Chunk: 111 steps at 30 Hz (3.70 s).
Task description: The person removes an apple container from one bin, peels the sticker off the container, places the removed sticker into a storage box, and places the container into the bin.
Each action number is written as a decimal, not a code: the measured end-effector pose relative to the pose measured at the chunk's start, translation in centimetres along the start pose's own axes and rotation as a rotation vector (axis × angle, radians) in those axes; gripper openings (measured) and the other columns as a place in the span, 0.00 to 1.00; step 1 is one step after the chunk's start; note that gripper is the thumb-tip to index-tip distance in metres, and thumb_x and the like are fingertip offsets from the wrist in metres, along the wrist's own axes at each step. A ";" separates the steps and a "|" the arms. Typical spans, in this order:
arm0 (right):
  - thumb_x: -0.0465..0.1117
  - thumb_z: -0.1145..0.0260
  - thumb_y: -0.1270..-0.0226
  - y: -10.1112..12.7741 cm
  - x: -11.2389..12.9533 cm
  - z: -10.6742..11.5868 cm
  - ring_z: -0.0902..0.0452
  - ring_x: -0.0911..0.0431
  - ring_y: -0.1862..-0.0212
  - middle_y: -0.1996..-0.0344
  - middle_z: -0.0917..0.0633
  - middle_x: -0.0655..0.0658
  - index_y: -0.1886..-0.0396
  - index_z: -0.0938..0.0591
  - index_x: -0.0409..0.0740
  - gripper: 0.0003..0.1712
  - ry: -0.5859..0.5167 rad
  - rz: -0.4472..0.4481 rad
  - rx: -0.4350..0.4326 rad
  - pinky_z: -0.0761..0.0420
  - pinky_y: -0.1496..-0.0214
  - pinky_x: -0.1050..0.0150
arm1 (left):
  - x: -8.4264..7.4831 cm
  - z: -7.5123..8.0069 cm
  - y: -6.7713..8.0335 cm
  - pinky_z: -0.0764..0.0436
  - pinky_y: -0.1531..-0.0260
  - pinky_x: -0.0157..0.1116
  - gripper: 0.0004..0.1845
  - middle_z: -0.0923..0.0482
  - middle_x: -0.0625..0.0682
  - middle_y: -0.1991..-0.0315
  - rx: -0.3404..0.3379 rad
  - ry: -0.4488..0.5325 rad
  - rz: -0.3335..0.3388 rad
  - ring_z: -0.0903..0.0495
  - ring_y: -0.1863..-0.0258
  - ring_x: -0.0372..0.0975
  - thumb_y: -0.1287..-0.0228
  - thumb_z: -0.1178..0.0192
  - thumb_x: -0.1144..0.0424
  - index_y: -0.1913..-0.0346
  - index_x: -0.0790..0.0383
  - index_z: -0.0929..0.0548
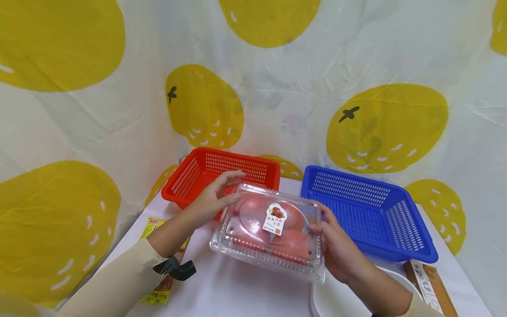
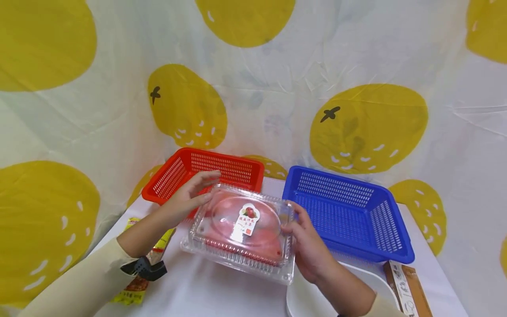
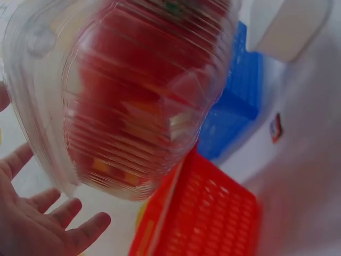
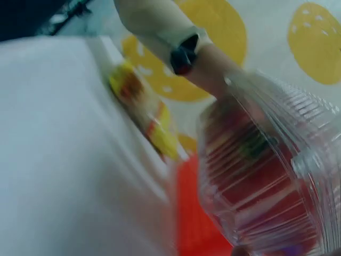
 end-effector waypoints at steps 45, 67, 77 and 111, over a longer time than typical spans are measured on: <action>0.49 0.23 0.33 2.4 -7.0 -7.0 0.31 0.35 0.26 0.23 0.28 0.39 0.22 0.28 0.58 0.41 0.695 0.206 -0.003 0.21 0.36 0.33 | 8.6 1.3 11.2 0.45 0.25 0.69 0.25 0.33 0.62 0.22 0.037 0.045 0.115 0.41 0.19 0.57 0.24 0.36 0.61 0.28 0.54 0.23; 0.48 0.23 0.36 -0.7 -4.0 -16.6 0.20 0.49 0.36 0.39 0.14 0.49 0.51 0.08 0.60 0.13 1.197 0.556 0.384 0.19 0.35 0.47 | 8.8 1.3 13.3 0.52 0.25 0.72 0.23 0.33 0.53 0.20 -0.014 -0.037 0.104 0.46 0.18 0.59 0.30 0.30 0.60 0.34 0.47 0.19; 0.37 0.27 0.34 -1.4 -3.8 -17.0 0.19 0.51 0.38 0.44 0.12 0.50 0.70 0.15 0.57 0.09 1.108 0.560 0.377 0.21 0.35 0.45 | 9.0 1.1 13.1 0.50 0.26 0.74 0.28 0.32 0.49 0.20 -0.002 -0.055 0.132 0.44 0.18 0.58 0.33 0.28 0.56 0.32 0.55 0.20; 0.31 0.46 0.15 1.2 0.7 -1.0 0.20 0.48 0.35 0.32 0.20 0.36 0.52 0.20 0.39 0.08 0.506 0.200 0.750 0.18 0.36 0.60 | 9.4 0.9 13.0 0.48 0.24 0.68 0.31 0.35 0.49 0.19 0.030 -0.021 0.192 0.46 0.17 0.56 0.39 0.21 0.57 0.33 0.44 0.18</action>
Point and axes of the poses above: each hand's wrist, its own y-axis away from the middle knuckle, its own z-axis out of the back of the hand, x = y × z, the point moved 8 cm from there along -y, towards the middle knuckle
